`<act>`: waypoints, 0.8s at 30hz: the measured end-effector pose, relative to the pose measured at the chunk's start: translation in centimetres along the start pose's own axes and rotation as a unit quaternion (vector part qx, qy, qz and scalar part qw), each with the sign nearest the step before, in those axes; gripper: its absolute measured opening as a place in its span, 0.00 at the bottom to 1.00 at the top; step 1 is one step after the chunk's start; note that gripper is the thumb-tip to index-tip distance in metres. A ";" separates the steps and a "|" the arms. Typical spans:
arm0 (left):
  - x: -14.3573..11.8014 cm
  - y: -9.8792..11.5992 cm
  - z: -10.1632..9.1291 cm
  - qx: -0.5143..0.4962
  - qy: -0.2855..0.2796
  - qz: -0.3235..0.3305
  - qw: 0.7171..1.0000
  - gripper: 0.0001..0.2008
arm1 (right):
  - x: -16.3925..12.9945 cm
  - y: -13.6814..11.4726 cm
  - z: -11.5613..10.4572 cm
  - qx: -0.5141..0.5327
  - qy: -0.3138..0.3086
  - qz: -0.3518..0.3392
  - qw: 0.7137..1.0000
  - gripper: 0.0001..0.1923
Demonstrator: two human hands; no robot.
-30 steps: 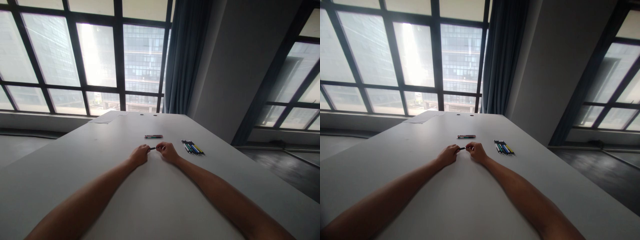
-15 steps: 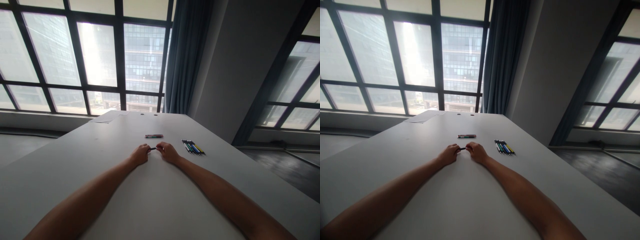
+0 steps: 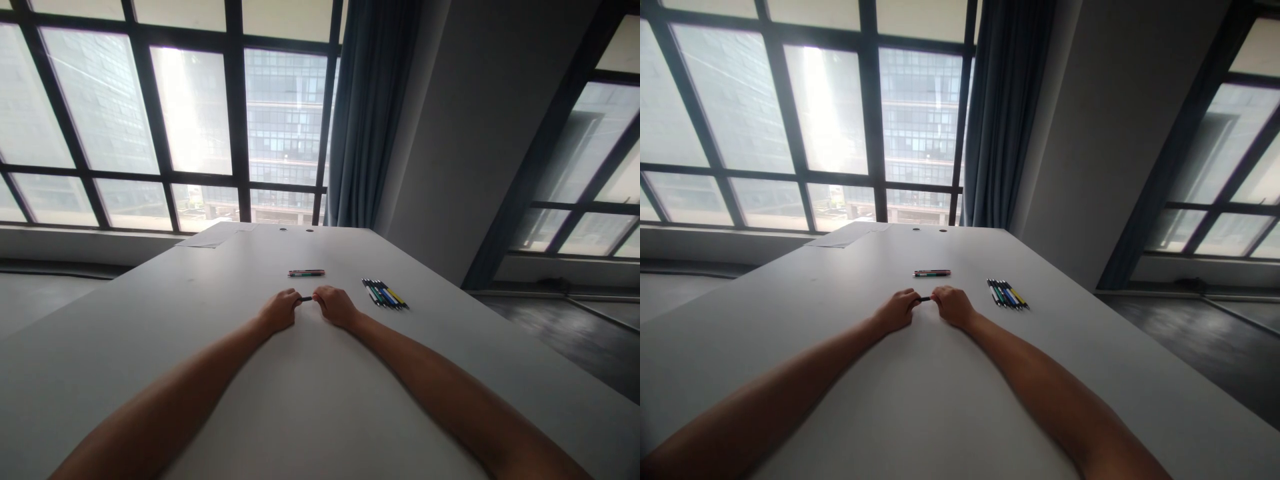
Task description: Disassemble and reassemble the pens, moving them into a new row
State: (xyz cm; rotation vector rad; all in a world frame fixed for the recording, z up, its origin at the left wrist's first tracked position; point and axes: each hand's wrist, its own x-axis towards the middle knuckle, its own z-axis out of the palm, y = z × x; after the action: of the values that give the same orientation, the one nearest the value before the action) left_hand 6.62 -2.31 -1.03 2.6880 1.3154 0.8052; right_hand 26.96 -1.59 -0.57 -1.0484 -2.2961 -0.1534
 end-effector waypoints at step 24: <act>0.0 0.4 -0.1 -0.002 -0.006 -0.014 1.000 0.11 | 0.0 0.6 0.1 0.119 0.032 0.008 0.992 0.15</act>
State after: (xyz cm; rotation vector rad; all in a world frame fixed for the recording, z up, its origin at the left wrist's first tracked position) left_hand 6.88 -2.62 -0.84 2.6621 1.3444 0.7873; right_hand 27.29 -1.14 -0.73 -0.9246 -2.1843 0.0904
